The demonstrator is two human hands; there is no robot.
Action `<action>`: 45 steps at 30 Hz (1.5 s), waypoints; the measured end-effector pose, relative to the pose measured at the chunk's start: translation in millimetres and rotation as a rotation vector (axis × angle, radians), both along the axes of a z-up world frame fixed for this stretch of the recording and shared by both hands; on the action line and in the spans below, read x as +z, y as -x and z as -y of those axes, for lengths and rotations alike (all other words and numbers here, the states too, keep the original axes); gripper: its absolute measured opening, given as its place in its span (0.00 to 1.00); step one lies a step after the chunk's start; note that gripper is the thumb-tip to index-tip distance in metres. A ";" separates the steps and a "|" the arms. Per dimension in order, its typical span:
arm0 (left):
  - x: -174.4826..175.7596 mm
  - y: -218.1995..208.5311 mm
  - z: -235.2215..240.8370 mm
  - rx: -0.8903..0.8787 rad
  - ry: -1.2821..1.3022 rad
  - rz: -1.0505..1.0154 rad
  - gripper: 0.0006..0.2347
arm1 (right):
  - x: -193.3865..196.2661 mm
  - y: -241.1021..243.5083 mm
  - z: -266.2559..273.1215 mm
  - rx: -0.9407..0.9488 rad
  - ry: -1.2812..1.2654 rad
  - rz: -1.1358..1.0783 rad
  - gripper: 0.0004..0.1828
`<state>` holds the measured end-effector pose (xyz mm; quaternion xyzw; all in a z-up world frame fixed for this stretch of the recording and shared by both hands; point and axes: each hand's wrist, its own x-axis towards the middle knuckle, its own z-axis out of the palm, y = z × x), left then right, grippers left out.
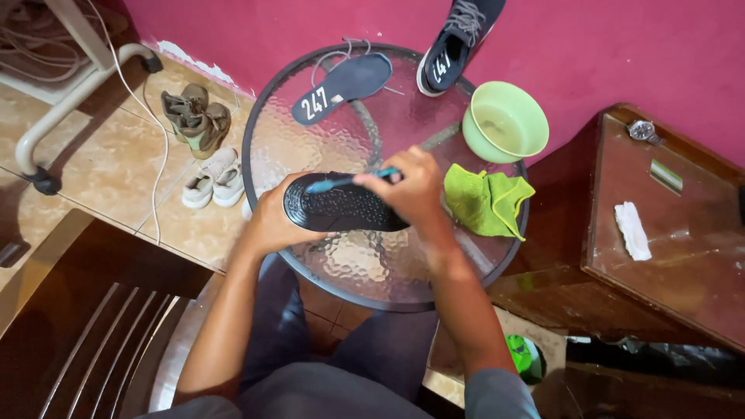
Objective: The person scrubs the sole of a black shoe using a toothbrush. They hold the shoe over a glass table and repeatedly dip the toothbrush into a bowl of water to clean the textured surface of the sole.
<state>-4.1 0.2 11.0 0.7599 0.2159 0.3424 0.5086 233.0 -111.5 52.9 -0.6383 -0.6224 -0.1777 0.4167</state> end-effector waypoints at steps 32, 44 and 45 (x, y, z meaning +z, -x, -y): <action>-16.0 -2.4 -2.4 0.011 -0.070 0.074 0.39 | 0.2 -1.9 1.7 0.148 0.081 -0.037 0.23; -12.5 -4.1 -2.3 0.007 -0.067 0.080 0.41 | 6.0 3.3 1.4 0.119 0.007 -0.007 0.24; -12.4 -2.1 -1.9 0.005 -0.083 0.073 0.41 | 6.9 13.4 0.4 0.149 0.015 0.023 0.25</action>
